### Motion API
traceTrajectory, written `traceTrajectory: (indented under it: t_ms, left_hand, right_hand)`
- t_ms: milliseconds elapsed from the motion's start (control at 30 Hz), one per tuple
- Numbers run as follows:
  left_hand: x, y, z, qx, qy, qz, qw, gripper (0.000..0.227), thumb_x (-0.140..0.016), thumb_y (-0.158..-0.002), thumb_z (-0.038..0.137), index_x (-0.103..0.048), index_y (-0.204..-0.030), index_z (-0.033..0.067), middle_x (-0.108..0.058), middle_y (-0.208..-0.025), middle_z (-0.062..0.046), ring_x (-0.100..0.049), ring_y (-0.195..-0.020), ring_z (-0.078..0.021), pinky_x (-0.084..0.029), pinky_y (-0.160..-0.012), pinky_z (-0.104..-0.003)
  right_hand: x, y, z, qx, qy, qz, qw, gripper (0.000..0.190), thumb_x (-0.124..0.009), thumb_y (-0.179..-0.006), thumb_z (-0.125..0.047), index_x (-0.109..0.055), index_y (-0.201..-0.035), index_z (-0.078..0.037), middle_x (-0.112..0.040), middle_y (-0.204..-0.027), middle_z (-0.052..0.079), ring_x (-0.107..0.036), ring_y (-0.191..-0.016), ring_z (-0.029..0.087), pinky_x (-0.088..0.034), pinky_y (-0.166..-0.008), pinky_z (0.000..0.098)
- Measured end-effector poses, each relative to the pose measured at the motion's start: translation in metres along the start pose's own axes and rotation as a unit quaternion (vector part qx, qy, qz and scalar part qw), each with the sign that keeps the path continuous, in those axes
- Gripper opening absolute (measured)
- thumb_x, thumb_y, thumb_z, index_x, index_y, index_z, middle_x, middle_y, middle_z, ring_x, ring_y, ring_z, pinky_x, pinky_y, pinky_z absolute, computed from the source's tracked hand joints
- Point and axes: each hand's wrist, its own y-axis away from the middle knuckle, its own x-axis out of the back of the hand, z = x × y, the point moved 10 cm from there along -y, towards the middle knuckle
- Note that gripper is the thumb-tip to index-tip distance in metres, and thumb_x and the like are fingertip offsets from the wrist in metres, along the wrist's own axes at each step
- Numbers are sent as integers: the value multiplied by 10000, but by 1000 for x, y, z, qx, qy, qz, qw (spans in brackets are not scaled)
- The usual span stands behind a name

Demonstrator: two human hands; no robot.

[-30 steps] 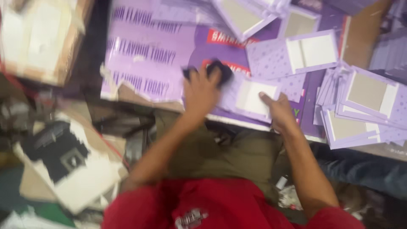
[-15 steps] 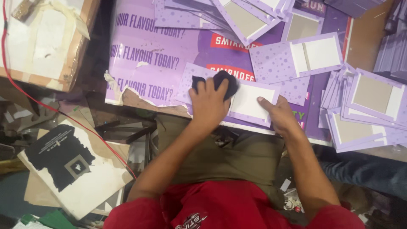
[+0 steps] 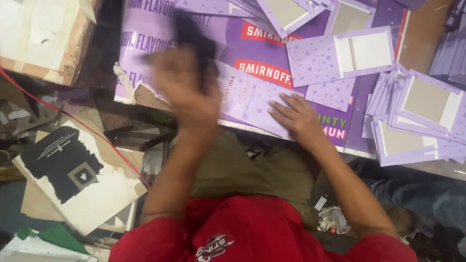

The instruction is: The person sits on the floor and repeatedly picks up purple paper sheets, wipes them with a dark cloth, and stacks them into neat piles on a low table. The person occasionally adjusts the stacks and hands a bundle to a coworker.

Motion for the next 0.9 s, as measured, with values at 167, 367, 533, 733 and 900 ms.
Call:
traceTrajectory:
  t_ms: [167,367,533,733,900]
  left_hand:
    - [-146,93,55,33,-38,-361,931,580,-782,-890,371,-592,-1417,220,-570,-1255,-134,-522,-1151,-383,-397,-942,-595]
    - [-118,79,-48,-5,-267,-289,919,604,-776,-711,364,-642,-1290,259,-589,-1222,-130,-531,-1110,-378,-394,-831,-638]
    - [-79,20,-80,51,-258,-222,939,458,-708,-864,223,-642,-1303,110,-588,-1190,-243,-540,-1084,-409,-408,-871,-572]
    - [-134,70,59,-64,-9,-316,947,487,-668,-751,198,-696,-1237,184,-624,-1066,-186,-552,-969,-371,-451,-766,-535]
    - [-73,12,-86,19,-247,-208,946,412,-685,-923,179,-688,-1332,226,-595,-1269,-131,-540,-1197,-354,-436,-883,-575]
  right_hand:
    - [-49,18,33,-76,-55,-99,991,260,-730,-675,33,-708,-923,-42,-710,-959,122,-690,-1105,359,-527,-1151,488]
    - [-26,18,21,-12,-97,-10,995,414,-695,-744,91,-729,-1147,1,-722,-1265,158,-661,-1250,317,-491,-1154,464]
    - [-23,16,24,-13,-108,-5,994,423,-682,-735,113,-726,-1138,-6,-727,-1252,156,-681,-1240,313,-508,-1159,457]
    - [-40,21,31,-30,-98,-58,993,314,-758,-791,64,-763,-1092,-24,-739,-1054,131,-700,-1081,303,-538,-1062,445]
    - [-7,11,20,-5,-106,22,994,414,-661,-687,117,-729,-1085,26,-750,-1152,189,-723,-1122,353,-568,-1050,468]
